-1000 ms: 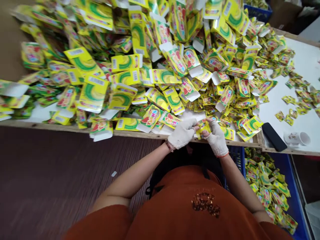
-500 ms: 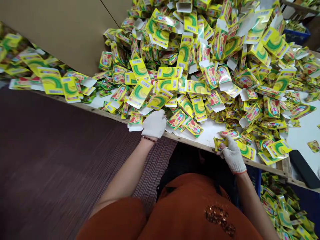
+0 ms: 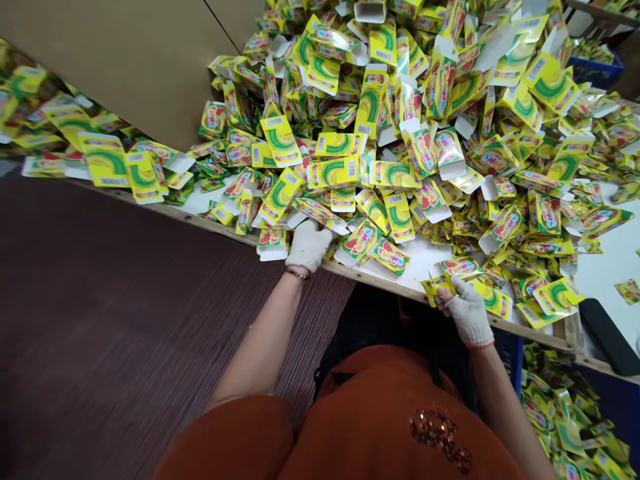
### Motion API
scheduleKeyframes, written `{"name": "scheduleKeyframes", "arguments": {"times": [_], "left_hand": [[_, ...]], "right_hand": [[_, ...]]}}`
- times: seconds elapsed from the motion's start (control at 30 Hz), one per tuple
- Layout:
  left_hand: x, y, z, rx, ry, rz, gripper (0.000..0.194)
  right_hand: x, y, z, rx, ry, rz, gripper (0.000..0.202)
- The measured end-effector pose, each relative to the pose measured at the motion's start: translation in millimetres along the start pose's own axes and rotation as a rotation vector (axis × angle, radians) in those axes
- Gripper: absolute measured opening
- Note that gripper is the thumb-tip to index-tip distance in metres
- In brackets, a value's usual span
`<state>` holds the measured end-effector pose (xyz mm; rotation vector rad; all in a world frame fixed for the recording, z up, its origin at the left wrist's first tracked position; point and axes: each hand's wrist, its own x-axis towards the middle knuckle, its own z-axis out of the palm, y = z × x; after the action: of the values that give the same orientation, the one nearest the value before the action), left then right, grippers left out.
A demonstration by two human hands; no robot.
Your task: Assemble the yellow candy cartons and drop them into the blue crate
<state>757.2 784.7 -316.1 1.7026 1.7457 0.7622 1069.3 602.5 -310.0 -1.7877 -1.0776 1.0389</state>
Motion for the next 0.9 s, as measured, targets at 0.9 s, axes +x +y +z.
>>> {"name": "scheduleKeyframes", "arguments": {"times": [0.9], "left_hand": [[-135.7, 80.8, 84.2, -0.884, -0.734, -0.109, 0.056]], "right_hand": [[-15.5, -19.1, 26.1, -0.14, 0.038, -0.159, 0.023]]}}
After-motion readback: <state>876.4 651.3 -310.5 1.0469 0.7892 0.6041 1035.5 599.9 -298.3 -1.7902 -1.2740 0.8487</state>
